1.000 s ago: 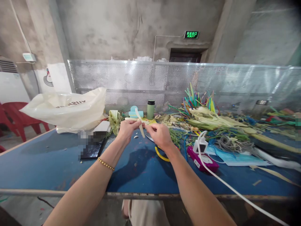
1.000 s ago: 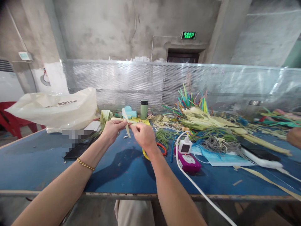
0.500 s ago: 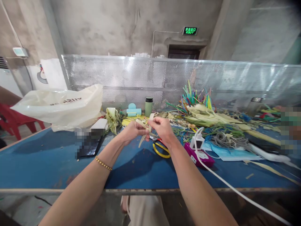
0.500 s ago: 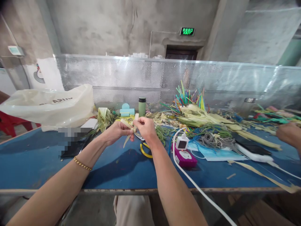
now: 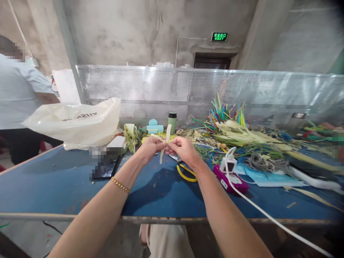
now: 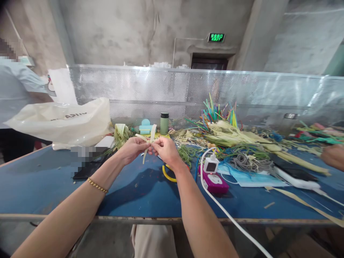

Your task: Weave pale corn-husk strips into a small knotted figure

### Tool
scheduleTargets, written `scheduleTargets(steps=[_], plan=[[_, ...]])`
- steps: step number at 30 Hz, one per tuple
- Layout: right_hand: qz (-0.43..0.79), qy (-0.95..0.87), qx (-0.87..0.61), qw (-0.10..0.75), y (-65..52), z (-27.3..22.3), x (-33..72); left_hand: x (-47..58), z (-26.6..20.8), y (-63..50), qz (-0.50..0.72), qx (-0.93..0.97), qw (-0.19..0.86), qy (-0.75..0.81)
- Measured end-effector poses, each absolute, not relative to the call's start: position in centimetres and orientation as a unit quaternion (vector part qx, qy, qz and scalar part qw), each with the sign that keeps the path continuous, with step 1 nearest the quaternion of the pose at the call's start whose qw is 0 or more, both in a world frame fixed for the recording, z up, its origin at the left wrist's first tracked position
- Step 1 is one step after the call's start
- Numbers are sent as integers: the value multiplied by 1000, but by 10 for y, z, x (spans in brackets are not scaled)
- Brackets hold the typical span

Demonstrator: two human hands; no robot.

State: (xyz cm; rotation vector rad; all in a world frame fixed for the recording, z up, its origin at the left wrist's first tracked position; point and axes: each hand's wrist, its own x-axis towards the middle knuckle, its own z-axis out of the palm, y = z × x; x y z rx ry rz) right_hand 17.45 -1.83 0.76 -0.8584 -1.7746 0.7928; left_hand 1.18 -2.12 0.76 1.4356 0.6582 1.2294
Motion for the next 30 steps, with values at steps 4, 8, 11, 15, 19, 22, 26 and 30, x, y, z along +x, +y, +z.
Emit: scheduleTargets(steps=[4,8,11,15,19,22,26,30], plan=[[276,-759,-351,474,-16,7,175,11,10,-23,508,614,544,263],[244,-758,-357,488,-18,10,176,10,11,-23,513,590,563,267],[260,-742,-362,501,-20,11,174,11,12,-24,543,552,568,281],[300,-729,-346,508,-21,11,172,17,11,-25,601,509,538,300],[313,-732,-343,499,-21,10,171,20,11,-26,630,506,510,295],[315,-728,-351,497,-22,9,171,21,11,-26,641,500,513,276],[320,-726,-358,492,-22,8,171,21,11,-25,639,497,526,261],[321,-729,-363,484,-21,7,172,22,9,-24,634,507,523,259]])
